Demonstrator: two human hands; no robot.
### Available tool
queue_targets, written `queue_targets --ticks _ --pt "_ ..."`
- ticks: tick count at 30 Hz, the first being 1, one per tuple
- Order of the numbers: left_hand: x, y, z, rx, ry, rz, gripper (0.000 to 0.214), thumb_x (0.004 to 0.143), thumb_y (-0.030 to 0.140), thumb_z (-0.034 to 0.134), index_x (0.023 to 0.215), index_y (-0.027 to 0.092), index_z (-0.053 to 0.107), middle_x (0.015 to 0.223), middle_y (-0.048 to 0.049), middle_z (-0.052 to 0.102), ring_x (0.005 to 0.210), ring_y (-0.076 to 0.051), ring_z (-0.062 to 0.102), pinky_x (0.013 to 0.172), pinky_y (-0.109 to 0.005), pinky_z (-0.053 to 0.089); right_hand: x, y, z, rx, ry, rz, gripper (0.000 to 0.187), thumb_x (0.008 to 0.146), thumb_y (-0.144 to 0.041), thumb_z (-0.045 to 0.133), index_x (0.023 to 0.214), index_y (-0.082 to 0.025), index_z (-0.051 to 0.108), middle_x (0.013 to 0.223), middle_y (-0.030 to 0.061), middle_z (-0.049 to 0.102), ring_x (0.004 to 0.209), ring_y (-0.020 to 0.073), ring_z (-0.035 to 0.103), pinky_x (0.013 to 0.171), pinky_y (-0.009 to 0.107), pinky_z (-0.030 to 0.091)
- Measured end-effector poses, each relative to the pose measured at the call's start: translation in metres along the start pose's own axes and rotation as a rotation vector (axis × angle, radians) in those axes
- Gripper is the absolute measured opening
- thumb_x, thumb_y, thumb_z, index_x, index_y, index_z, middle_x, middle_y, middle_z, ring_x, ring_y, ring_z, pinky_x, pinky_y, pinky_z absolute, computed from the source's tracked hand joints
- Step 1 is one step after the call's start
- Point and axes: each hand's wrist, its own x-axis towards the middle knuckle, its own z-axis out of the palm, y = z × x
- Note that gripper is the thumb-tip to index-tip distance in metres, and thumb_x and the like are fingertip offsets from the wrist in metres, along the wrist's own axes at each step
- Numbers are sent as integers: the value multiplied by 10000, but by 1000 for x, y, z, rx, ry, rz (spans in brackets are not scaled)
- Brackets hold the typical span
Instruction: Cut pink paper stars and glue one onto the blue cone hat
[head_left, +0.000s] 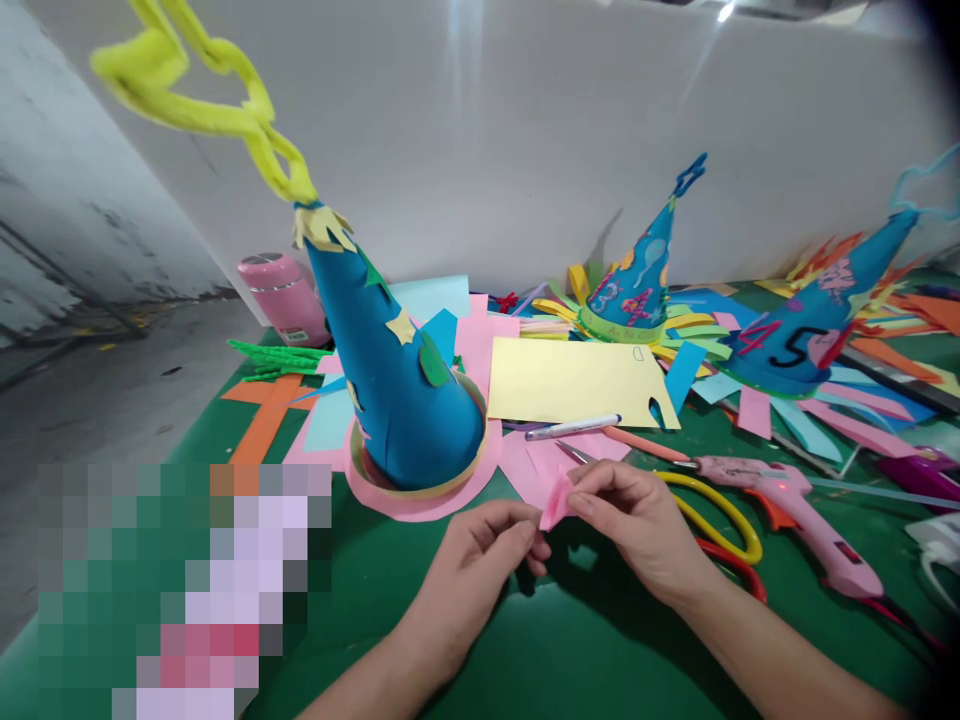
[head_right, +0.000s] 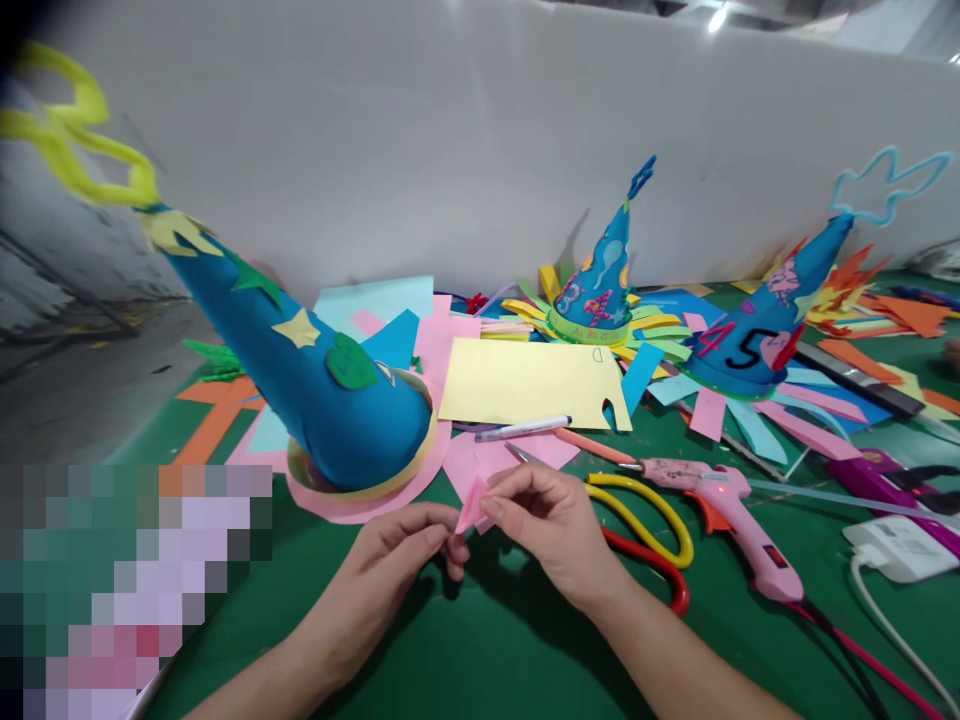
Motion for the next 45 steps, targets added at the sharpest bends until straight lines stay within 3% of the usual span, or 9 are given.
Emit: queue_targets --ticks 4,10,16,21,25,32,45 --pt "-1 2 4 41 0 -15 227 697 347 614 767 132 644 645 -20 603 587 -116 523 574 -241 405 -2 -2 5 -47 -67 -45 66 709 -209 663 657 -192 625 702 13 646 672 136 582 623 265 473" --pt "-4 5 8 226 66 45 260 748 345 552 609 142 633 572 -22 594 535 -120 508 533 -239 389 -5 -1 9 -79 -39 -42 69 713 -226 660 686 -182 614 701 21 638 648 134 576 598 270 475" --pt "-4 3 8 317 59 97 282 774 337 515 600 140 620 573 -31 592 531 -125 511 531 -239 395 -5 -1 11 -92 6 -16 111 699 -254 669 664 -178 596 640 9 631 587 122 563 538 247 455" --pt "-3 0 6 222 59 95 211 744 343 559 725 144 626 653 -25 599 579 -128 525 549 -239 419 -6 -1 13 -157 24 -14 109 709 -241 648 652 -170 587 640 10 622 579 118 553 537 246 454" --pt "-2 1 4 99 176 132 210 686 318 634 822 159 622 715 -14 601 602 -121 526 579 -240 432 -7 -1 14 -253 -13 -12 136 735 -267 624 652 -166 586 609 12 618 544 110 530 494 233 432" --pt "0 7 5 28 140 113 125 675 256 649 707 137 668 662 -13 572 611 -116 492 587 -230 403 -11 0 15 -298 -48 -19 142 755 -267 593 653 -169 581 601 23 623 564 122 540 482 233 430" --pt "0 1 4 43 101 122 150 724 283 606 674 151 653 653 -7 529 639 -122 477 606 -235 386 -12 -4 19 -323 -70 19 140 755 -208 562 626 -170 525 610 10 575 565 117 506 504 233 411"
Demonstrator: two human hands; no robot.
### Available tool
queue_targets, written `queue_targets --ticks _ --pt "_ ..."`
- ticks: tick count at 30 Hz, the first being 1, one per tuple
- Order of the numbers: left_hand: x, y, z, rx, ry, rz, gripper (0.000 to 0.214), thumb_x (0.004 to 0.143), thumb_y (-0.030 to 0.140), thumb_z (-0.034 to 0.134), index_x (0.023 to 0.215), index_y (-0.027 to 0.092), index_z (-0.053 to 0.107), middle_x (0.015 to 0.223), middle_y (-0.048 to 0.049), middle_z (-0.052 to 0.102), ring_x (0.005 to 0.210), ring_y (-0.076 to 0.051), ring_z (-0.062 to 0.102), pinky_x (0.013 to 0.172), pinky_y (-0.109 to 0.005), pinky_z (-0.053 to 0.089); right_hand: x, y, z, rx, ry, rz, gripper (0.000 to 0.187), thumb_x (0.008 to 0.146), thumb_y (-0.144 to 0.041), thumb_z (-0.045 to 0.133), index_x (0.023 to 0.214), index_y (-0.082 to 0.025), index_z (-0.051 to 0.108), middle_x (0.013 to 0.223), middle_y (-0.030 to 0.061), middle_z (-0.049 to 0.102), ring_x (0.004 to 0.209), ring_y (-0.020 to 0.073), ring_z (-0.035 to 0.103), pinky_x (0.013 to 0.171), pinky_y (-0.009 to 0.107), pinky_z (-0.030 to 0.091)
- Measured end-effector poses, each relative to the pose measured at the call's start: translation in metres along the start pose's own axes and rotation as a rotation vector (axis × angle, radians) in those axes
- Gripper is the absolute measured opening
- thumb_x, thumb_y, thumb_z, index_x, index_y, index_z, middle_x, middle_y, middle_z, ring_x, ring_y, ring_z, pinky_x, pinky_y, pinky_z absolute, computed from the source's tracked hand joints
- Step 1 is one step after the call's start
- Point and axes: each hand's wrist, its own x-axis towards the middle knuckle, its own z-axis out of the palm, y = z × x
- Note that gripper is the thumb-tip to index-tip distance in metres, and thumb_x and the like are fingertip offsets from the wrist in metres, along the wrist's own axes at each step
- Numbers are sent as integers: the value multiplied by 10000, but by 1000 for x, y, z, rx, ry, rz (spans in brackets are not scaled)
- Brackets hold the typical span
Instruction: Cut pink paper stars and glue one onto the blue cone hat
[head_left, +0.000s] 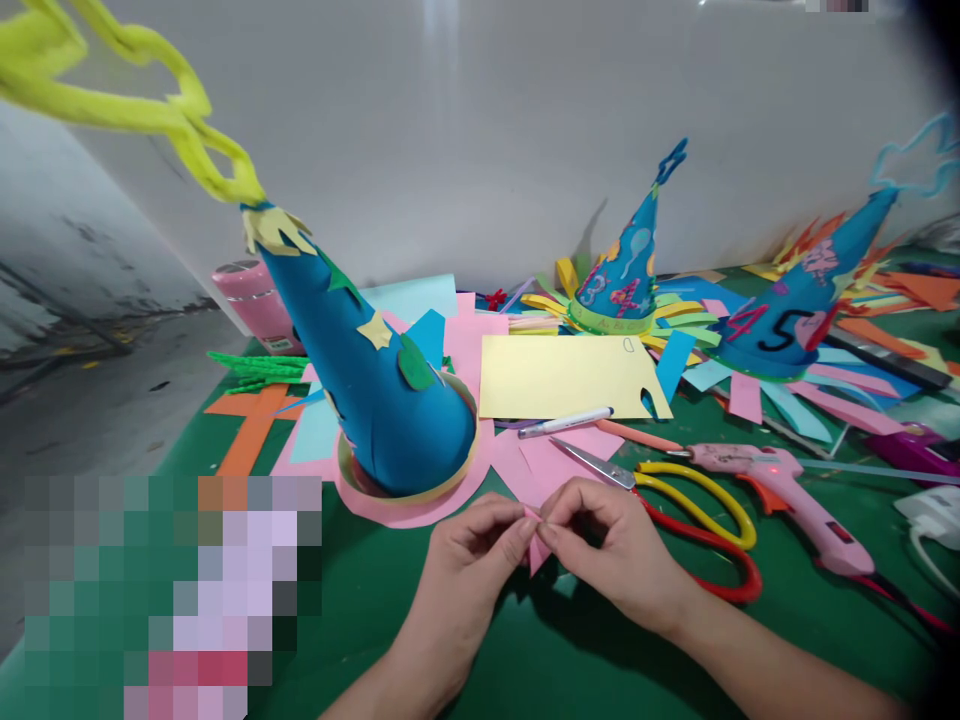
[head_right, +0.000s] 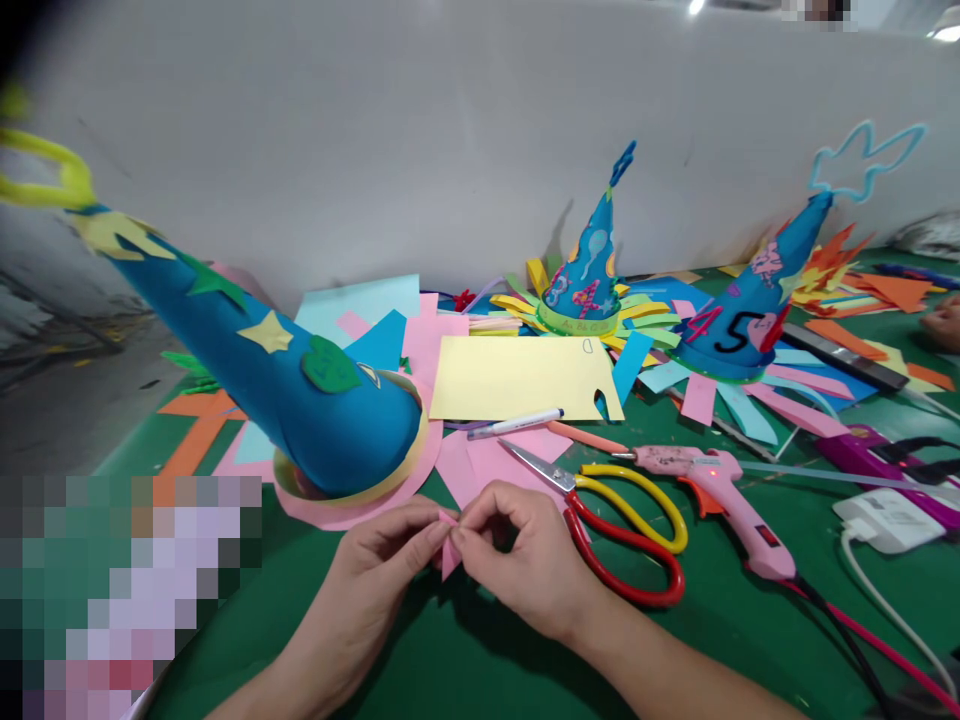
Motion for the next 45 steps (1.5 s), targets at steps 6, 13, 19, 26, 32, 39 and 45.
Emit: queue_targets --ticks 6,13,19,26,32,39,45 --pt "2 -2 -1 -1 23 -2 143 696 294 625 685 156 662 662 -12 545 640 -131 481 589 -234 400 0 0 0 36 -21 31 163 774 -264 555 648 -172 507 622 -6 530 567 110 473 501 225 386" --pt "1 -4 -1 11 15 -6 149 705 297 621 676 154 649 640 0 546 633 -121 477 596 -224 394 0 3 1 36 -19 50 179 777 -269 550 637 -175 489 590 -16 499 543 105 441 482 221 365" --pt "0 -6 -1 -6 44 -19 126 692 281 636 694 155 652 637 3 566 627 -111 480 599 -217 398 -1 1 1 18 -19 42 192 790 -274 535 637 -172 480 581 -21 481 537 100 427 474 219 361" --pt "1 -4 2 -27 67 -30 106 689 278 640 729 180 650 600 23 542 603 -112 493 596 -220 403 -2 2 1 -41 -13 15 207 804 -301 529 652 -167 485 579 -19 485 528 95 421 461 216 349" --pt "-1 -4 1 -19 69 -20 94 698 277 633 717 188 654 602 25 543 610 -109 492 599 -215 397 -2 3 2 -49 -8 31 217 799 -307 531 643 -167 480 584 -21 482 528 95 411 469 218 341" --pt "1 -5 -2 11 24 -32 122 705 280 623 698 164 662 658 -4 561 653 -124 492 635 -240 389 -2 4 2 -55 3 25 205 790 -296 542 640 -165 493 583 -22 495 523 92 408 467 210 340" --pt "2 -5 -2 14 -1 -32 170 717 288 609 622 151 639 610 1 525 613 -120 470 601 -241 373 -3 4 2 -63 12 34 198 778 -278 553 628 -164 492 559 -33 475 499 84 390 446 198 325"
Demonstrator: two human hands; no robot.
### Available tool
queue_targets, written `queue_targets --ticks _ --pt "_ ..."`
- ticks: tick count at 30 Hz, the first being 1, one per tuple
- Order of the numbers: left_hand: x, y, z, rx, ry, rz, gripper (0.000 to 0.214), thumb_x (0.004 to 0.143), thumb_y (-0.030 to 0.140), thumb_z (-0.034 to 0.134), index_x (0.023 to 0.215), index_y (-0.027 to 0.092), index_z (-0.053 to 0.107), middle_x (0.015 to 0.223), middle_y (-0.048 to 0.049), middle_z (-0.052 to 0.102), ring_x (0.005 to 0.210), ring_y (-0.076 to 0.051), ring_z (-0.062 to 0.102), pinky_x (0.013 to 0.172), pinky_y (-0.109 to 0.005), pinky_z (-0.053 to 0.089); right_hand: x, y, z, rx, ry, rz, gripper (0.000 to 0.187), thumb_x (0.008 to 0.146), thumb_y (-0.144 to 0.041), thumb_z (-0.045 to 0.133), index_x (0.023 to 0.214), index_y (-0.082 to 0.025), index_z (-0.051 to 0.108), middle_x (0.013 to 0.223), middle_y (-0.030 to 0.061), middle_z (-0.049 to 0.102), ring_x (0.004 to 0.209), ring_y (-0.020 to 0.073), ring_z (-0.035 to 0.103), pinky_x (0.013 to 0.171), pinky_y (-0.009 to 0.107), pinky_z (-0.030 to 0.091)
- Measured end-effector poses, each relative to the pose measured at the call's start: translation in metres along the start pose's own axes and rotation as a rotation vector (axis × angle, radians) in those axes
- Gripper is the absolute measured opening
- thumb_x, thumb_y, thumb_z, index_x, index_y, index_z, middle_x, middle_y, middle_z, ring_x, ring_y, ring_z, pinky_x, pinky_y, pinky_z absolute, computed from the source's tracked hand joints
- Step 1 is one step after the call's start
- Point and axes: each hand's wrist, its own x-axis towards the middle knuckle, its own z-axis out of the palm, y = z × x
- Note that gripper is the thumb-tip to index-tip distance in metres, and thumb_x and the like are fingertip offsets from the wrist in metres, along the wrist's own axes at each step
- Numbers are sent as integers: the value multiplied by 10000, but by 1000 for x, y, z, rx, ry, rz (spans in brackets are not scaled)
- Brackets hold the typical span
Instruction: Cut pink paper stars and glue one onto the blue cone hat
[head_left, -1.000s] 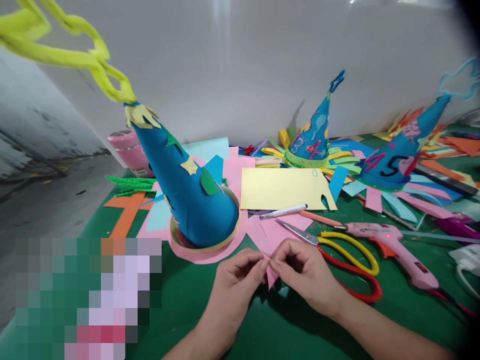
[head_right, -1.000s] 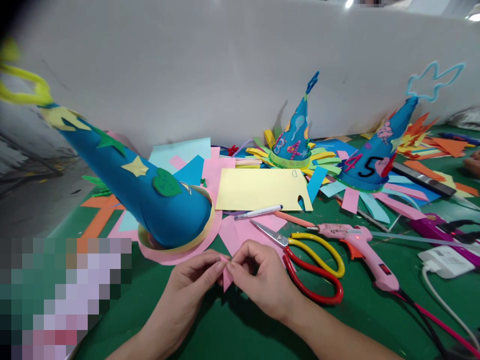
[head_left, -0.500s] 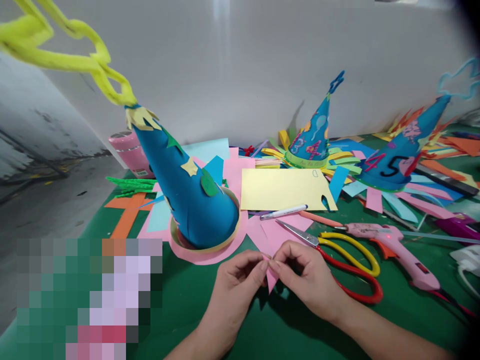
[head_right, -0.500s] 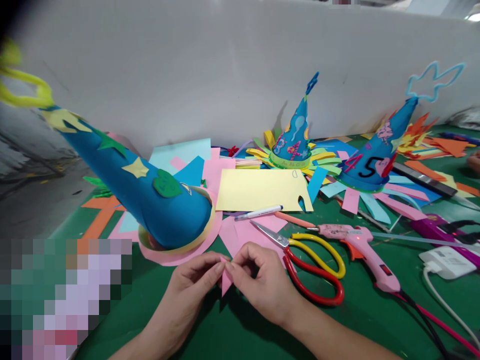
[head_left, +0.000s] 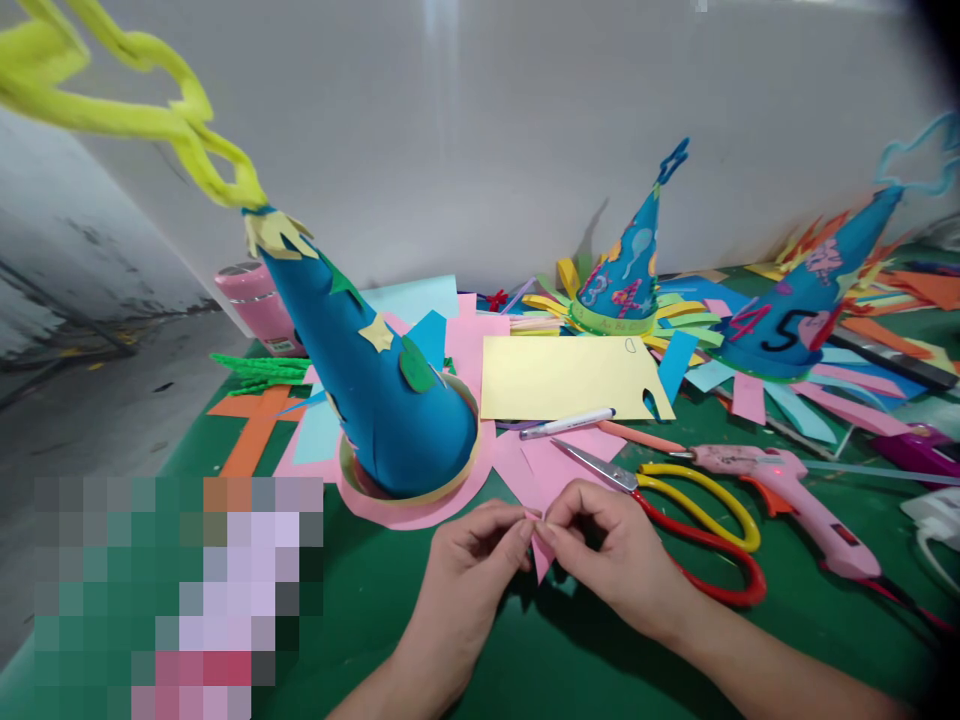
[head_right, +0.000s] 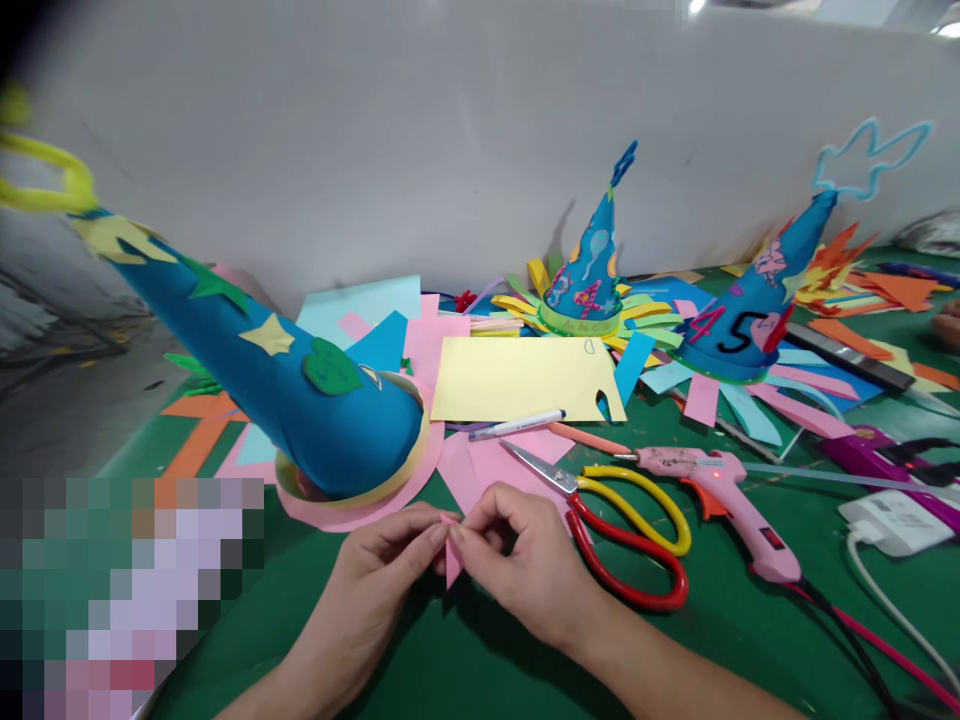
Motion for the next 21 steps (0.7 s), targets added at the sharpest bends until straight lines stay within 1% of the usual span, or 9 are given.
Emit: queue_targets --ticks 2,5,8,10,11,13,15,18,21 --pt "-1 1 1 2 6 8 184 723 282 602 602 148 636 602 2 519 612 -119 469 604 -240 373 0 1 1 -13 1 -11 187 780 -265 551 632 -165 496 561 -32 476 502 85 395 450 199 327" --pt "-2 3 1 -10 28 26 157 726 263 600 625 154 651 635 -2 540 634 -120 486 628 -238 379 -1 2 2 -6 -5 -33 161 786 -258 549 660 -170 498 574 -35 475 512 86 399 459 199 329" --pt "-3 3 1 -38 37 41 110 719 235 607 657 166 666 657 1 558 632 -114 495 627 -229 381 0 3 3 68 4 -33 113 780 -248 563 771 -188 467 590 -53 467 519 84 391 478 198 337" --pt "-3 3 1 -55 37 47 96 718 221 606 668 173 673 656 4 563 630 -111 495 620 -225 379 2 2 3 106 -8 -11 148 775 -253 575 827 -195 449 599 -57 476 527 84 394 489 199 344" --pt "-3 3 0 -61 32 50 96 719 217 605 668 175 675 657 3 565 633 -112 496 620 -225 380 2 1 2 105 -27 -3 145 776 -262 575 825 -191 459 604 -52 484 532 85 400 490 199 346" --pt "-2 2 -1 -66 14 53 101 722 216 603 663 176 675 668 0 570 653 -117 502 633 -229 383 3 -1 2 73 -76 -1 129 787 -283 560 755 -173 500 603 -36 490 542 87 411 486 199 346" --pt "-1 2 -1 -71 3 54 112 722 219 605 644 173 670 671 1 565 651 -113 496 632 -226 380 3 -2 2 47 -103 -9 192 801 -286 537 660 -159 513 585 -28 484 537 85 413 478 193 346" --pt "0 0 -1 -91 14 46 111 717 225 616 637 166 664 658 5 559 649 -107 489 634 -220 373 1 -2 3 46 -78 -16 240 804 -274 530 598 -153 502 548 -32 481 510 76 411 462 182 344" --pt "1 -2 -1 -133 -2 4 100 720 242 617 682 160 661 618 8 559 622 -103 486 626 -222 373 0 -1 3 34 -53 -60 229 807 -259 532 605 -151 531 559 -18 542 514 78 455 475 181 364"
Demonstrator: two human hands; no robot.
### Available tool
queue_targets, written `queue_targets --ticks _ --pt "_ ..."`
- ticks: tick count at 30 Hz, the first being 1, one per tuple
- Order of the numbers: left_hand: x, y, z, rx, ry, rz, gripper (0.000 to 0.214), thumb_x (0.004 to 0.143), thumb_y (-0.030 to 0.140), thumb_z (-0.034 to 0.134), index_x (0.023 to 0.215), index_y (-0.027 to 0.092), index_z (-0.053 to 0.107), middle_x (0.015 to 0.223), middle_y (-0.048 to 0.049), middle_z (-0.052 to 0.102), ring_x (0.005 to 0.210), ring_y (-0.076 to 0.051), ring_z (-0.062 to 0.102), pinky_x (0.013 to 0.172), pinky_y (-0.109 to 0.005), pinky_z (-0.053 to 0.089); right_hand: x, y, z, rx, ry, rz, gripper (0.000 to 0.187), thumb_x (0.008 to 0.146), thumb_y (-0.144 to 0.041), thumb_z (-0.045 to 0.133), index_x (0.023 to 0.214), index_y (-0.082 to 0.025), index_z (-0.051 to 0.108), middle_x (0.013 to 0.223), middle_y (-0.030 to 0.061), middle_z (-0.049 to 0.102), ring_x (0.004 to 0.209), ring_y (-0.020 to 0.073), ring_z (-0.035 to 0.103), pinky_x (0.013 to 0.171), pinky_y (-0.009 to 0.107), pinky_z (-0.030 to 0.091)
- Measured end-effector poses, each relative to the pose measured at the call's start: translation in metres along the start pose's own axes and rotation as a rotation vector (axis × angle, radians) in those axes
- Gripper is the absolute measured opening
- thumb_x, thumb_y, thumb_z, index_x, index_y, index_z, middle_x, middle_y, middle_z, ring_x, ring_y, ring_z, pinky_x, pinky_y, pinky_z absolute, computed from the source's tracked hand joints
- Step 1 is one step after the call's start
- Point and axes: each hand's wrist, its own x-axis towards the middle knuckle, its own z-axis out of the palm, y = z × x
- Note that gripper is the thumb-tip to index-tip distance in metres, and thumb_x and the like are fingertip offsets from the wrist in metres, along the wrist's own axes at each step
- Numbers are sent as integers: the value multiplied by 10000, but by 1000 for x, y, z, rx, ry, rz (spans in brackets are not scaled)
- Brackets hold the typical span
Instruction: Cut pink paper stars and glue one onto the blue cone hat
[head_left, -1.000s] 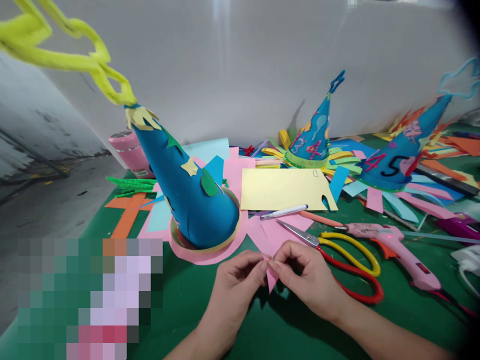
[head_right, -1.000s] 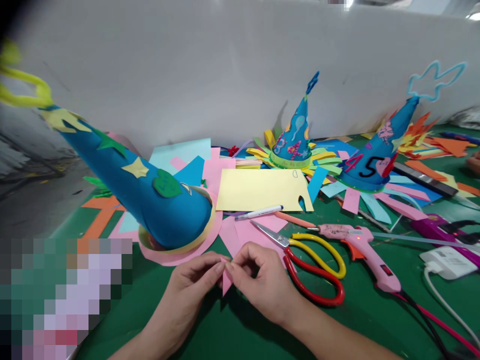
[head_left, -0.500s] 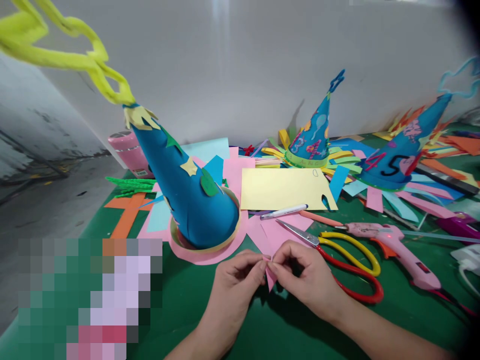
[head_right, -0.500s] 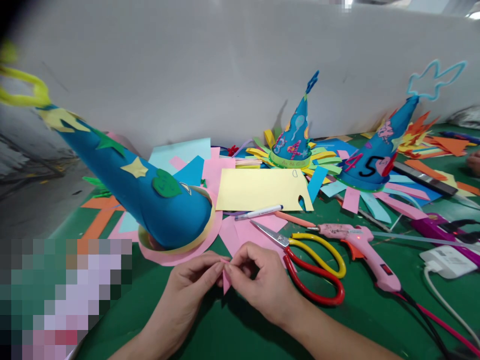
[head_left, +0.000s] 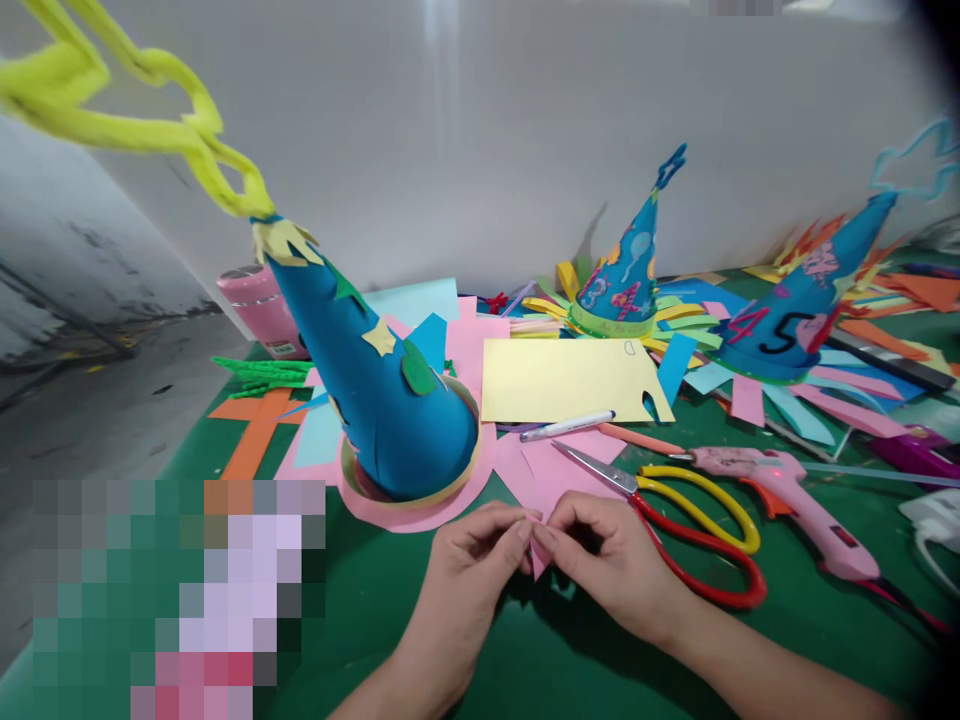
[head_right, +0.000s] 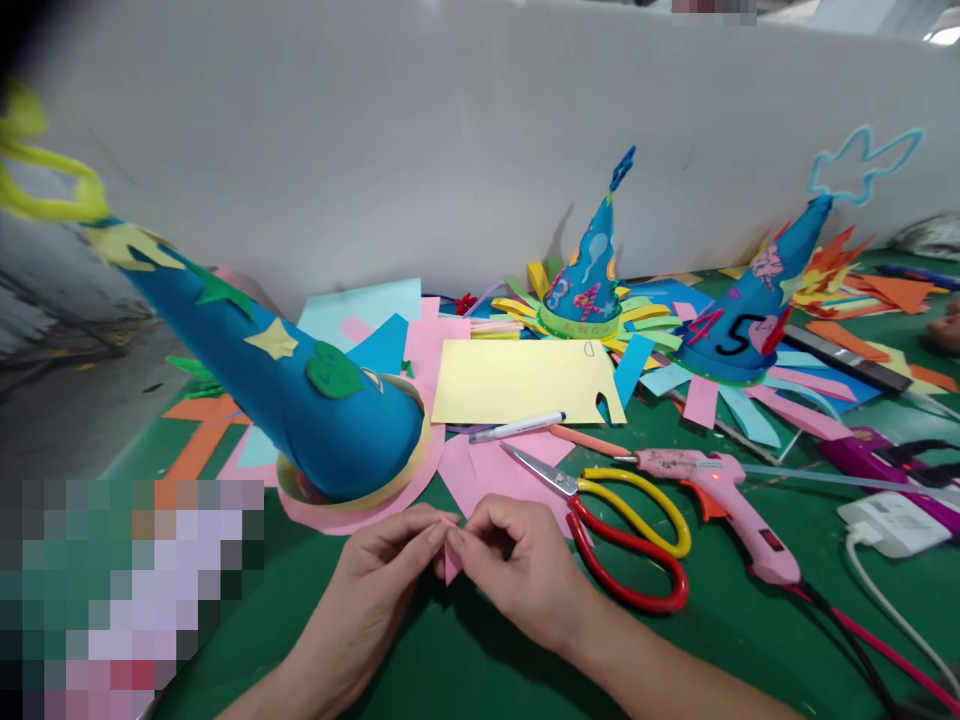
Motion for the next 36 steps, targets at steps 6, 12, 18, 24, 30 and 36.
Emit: queue_targets --ticks 6,12,18,24,30,36 --pt "0 2 1 27 -28 -8 153 729 259 601 627 146 608 562 7 548 588 -116 490 596 -232 376 1 -2 -3 -59 4 -70 194 808 -224 531 639 -147 586 614 16 634 559 96 544 521 187 405" --pt "-3 8 2 178 28 53 162 731 252 580 608 150 605 598 1 547 602 -126 488 597 -236 379 0 -3 -4 -104 -2 -42 223 811 -261 517 621 -154 562 571 -6 576 516 92 488 474 195 373" --pt "-2 11 3 240 -55 4 154 715 271 585 624 151 619 598 1 528 587 -122 460 572 -231 369 3 -3 -9 -70 -32 -33 102 807 -215 483 760 -165 558 657 -5 522 591 115 470 523 221 384" --pt "-1 8 3 204 -61 -107 180 702 285 597 599 137 608 522 17 493 522 -99 411 516 -223 331 3 1 -8 -129 39 -92 171 770 -203 536 603 -168 520 574 -21 488 518 98 424 470 222 342" --pt "-2 8 5 125 -85 -112 193 686 319 625 720 130 631 687 -31 591 659 -134 488 617 -249 372 4 3 -4 3 125 -43 192 778 -244 545 604 -180 497 555 -35 478 514 98 436 481 222 364" --pt "-1 6 3 173 -138 -123 244 718 333 601 584 130 591 542 16 482 556 -99 407 536 -230 311 7 3 -3 154 102 40 216 770 -305 570 609 -177 504 552 -41 471 516 95 435 495 218 376"
